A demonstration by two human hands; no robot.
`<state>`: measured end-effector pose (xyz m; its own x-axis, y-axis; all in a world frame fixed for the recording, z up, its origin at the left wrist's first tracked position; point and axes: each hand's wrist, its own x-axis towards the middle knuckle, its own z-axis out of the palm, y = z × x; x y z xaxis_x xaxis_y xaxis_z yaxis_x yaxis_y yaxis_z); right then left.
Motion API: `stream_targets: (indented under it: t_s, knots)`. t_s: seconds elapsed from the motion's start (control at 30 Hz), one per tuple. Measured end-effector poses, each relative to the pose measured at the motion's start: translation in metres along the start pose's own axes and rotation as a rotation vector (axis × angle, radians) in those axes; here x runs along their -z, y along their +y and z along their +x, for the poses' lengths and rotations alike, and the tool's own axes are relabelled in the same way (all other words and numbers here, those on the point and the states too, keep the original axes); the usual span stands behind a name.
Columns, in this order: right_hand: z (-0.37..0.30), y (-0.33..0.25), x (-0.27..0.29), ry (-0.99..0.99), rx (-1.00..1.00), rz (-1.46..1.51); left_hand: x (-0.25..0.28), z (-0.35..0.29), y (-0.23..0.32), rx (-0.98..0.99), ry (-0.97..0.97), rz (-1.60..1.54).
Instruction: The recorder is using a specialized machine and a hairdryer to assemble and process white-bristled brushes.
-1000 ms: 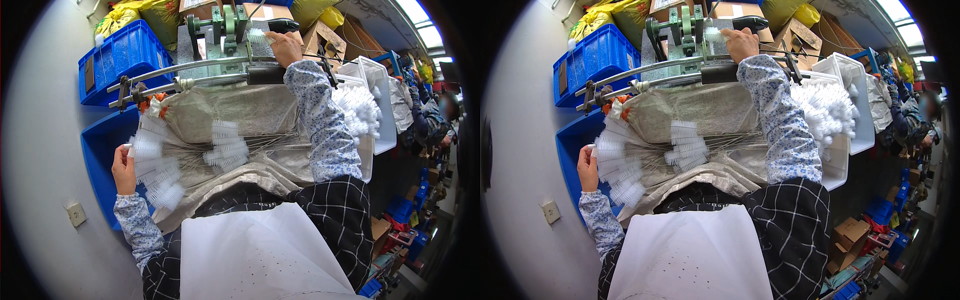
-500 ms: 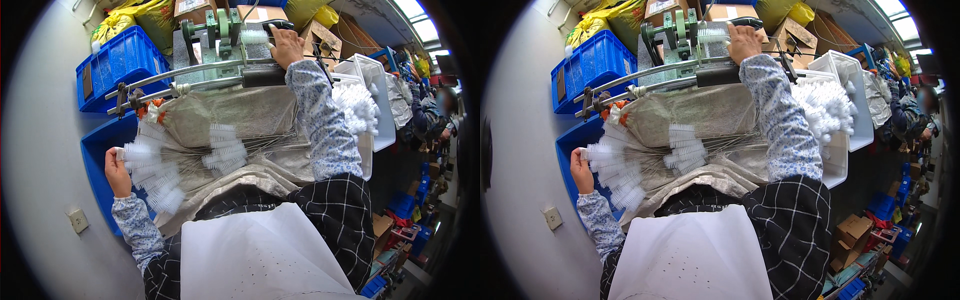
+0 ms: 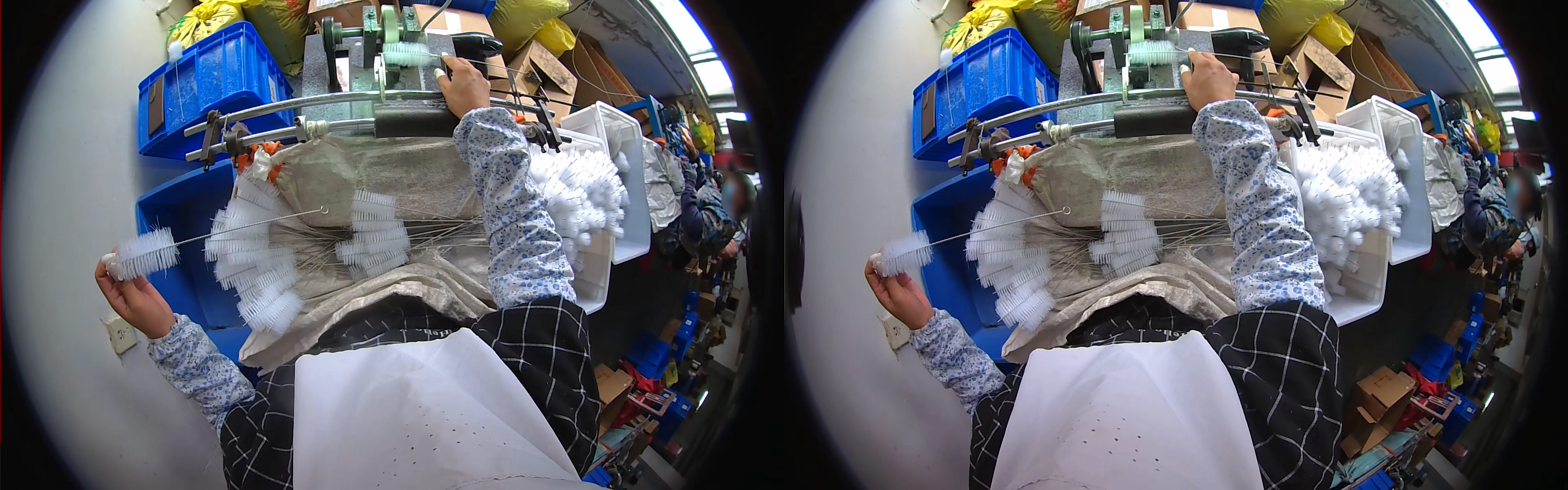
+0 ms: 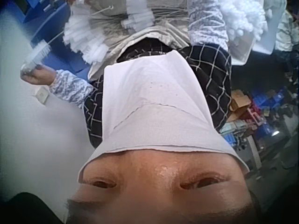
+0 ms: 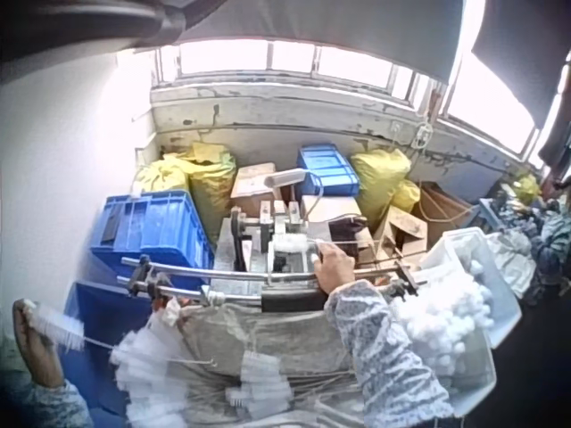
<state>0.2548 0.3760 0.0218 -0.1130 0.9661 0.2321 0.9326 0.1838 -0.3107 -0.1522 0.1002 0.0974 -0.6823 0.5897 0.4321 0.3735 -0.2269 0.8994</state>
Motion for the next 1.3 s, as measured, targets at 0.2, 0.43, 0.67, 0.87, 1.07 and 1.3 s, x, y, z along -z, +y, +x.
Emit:
stream_targets:
  t_s: [0.2,0.43,0.67,0.87,1.07,1.3]
  knots:
    - [0.0,-0.04,-0.014,-0.045,-0.024,-0.012,-0.012,-0.006,-0.009,0.045,-0.018,-0.053]
    - [0.0,-0.058,-0.014,-0.078,-0.003,-0.047,-0.045,-0.013,-0.001,0.069,-0.102,-0.118]
    - [0.002,0.012,0.005,-0.045,-0.026,-0.026,-0.03,-0.009,-0.003,0.038,-0.043,-0.047]
    - [0.021,0.069,0.026,-0.137,-0.018,0.044,-0.051,-0.01,-0.011,0.144,-0.077,-0.278]
    - [0.039,0.089,0.019,-0.055,0.113,-0.373,-0.086,-0.022,-0.005,0.276,-0.245,-0.372]
    - [0.037,0.129,0.058,-0.061,0.094,-0.05,-0.109,-0.039,-0.004,0.353,-0.504,-0.441]
